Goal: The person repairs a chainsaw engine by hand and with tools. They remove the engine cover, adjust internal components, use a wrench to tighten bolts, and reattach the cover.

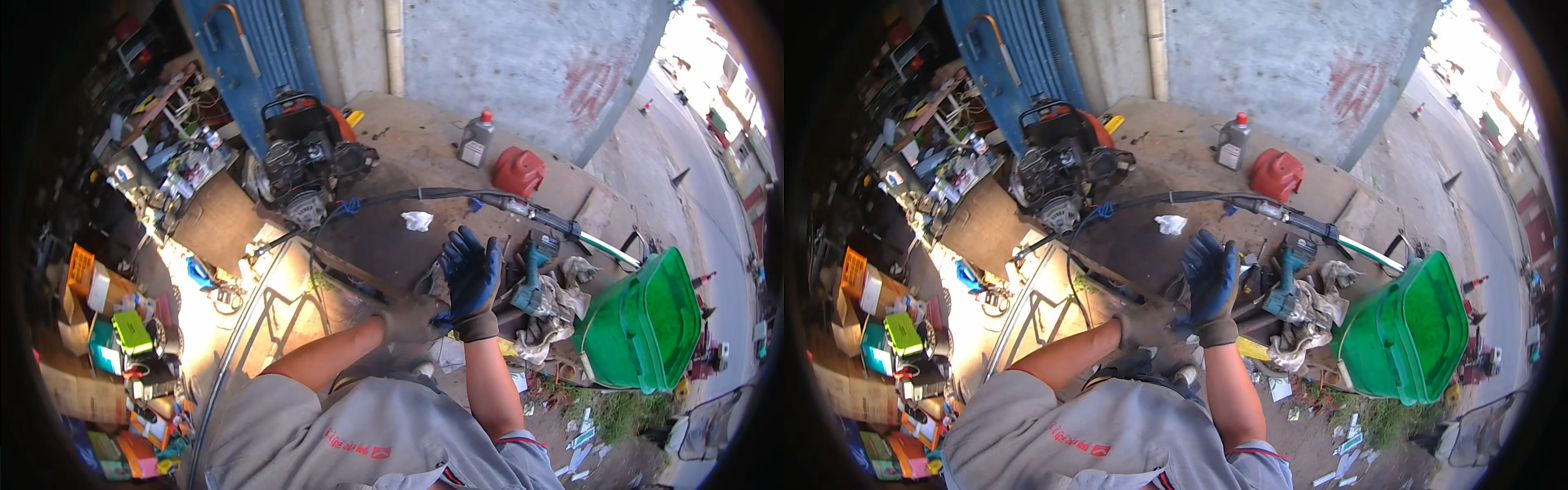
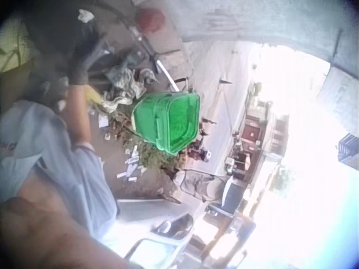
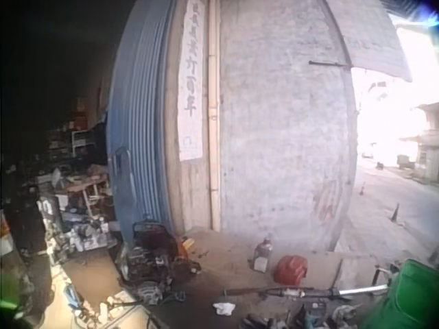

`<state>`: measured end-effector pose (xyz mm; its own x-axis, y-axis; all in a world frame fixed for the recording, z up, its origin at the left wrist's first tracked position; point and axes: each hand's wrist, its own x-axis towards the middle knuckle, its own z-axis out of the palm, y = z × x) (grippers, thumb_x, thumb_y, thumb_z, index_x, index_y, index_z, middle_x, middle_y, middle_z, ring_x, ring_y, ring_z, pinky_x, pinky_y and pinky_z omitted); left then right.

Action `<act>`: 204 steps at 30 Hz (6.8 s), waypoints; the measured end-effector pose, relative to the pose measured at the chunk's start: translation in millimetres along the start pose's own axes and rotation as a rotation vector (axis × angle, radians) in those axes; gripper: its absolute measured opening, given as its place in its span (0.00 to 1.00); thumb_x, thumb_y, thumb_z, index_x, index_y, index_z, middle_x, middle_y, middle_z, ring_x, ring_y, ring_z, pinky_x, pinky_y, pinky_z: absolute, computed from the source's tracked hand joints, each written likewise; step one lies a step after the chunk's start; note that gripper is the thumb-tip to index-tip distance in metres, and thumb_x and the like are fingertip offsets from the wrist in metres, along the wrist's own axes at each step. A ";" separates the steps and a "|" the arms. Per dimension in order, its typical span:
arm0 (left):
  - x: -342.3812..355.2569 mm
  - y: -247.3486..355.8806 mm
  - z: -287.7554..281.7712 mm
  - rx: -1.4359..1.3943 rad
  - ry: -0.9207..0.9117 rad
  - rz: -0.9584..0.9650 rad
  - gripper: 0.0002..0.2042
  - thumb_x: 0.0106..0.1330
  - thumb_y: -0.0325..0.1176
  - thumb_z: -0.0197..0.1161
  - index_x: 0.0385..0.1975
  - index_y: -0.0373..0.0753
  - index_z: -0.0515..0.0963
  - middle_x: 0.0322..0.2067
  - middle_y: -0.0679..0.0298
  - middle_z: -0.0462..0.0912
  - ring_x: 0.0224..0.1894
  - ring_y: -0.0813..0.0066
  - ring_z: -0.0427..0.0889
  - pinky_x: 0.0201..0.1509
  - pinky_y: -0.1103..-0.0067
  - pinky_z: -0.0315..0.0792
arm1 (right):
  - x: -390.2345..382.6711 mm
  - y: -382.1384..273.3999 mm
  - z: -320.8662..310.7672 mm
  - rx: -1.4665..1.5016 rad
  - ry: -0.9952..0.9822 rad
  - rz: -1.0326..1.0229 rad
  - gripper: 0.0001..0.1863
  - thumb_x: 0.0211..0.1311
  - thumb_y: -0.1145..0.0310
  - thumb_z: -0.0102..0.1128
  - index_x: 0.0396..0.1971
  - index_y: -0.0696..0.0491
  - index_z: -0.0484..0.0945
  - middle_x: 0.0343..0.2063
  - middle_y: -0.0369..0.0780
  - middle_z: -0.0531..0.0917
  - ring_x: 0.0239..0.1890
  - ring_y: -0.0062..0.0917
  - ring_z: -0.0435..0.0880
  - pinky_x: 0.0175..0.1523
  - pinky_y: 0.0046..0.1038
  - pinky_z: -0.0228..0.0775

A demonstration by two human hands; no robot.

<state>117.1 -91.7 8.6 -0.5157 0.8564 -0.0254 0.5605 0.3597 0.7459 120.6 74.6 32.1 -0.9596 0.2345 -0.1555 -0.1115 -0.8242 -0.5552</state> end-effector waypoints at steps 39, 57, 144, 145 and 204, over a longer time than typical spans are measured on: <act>-180.2 -470.9 44.2 -0.848 0.340 -0.883 0.11 0.73 0.36 0.66 0.51 0.42 0.80 0.42 0.65 0.88 0.39 0.72 0.86 0.42 0.74 0.81 | -117.3 273.7 33.5 -0.796 0.564 0.238 0.20 0.78 0.61 0.58 0.55 0.63 0.82 0.44 0.43 0.88 0.45 0.26 0.86 0.52 0.29 0.79; -164.6 -208.9 -63.0 -2.355 -0.047 -0.604 0.16 0.82 0.38 0.53 0.57 0.34 0.80 0.53 0.54 0.87 0.60 0.59 0.84 0.69 0.68 0.75 | -49.8 230.2 61.5 -0.646 0.405 -0.387 0.26 0.79 0.64 0.59 0.70 0.59 0.71 0.50 0.40 0.86 0.37 0.17 0.82 0.43 0.22 0.75; -8.3 -216.1 -400.4 0.486 0.217 0.091 0.38 0.60 0.33 0.68 0.74 0.44 0.65 0.63 0.45 0.74 0.61 0.43 0.78 0.67 0.59 0.72 | 184.9 243.9 193.4 -1.182 0.264 -0.352 0.16 0.63 0.64 0.68 0.49 0.54 0.84 0.45 0.49 0.82 0.47 0.48 0.85 0.51 0.43 0.78; -7.4 -215.3 -400.9 0.479 0.214 0.086 0.38 0.60 0.33 0.68 0.74 0.44 0.65 0.63 0.45 0.74 0.61 0.43 0.78 0.67 0.59 0.72 | 186.2 244.2 193.3 -1.133 0.277 -0.335 0.17 0.63 0.64 0.68 0.50 0.54 0.84 0.45 0.49 0.82 0.47 0.48 0.85 0.51 0.43 0.78; 51.6 -154.8 -408.9 1.015 -0.545 0.028 0.16 0.62 0.38 0.70 0.50 0.53 0.87 0.72 0.62 0.68 0.63 0.49 0.78 0.63 0.58 0.78 | 175.6 216.7 172.7 -0.987 0.032 0.049 0.16 0.63 0.73 0.66 0.50 0.61 0.84 0.44 0.47 0.87 0.47 0.30 0.86 0.56 0.32 0.77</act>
<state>-261.2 -254.6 164.0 -0.2846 0.8263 -0.4860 0.9583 0.2583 -0.1219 -116.7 -151.9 25.6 -0.9484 0.2373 -0.2102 0.2073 -0.0370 -0.9776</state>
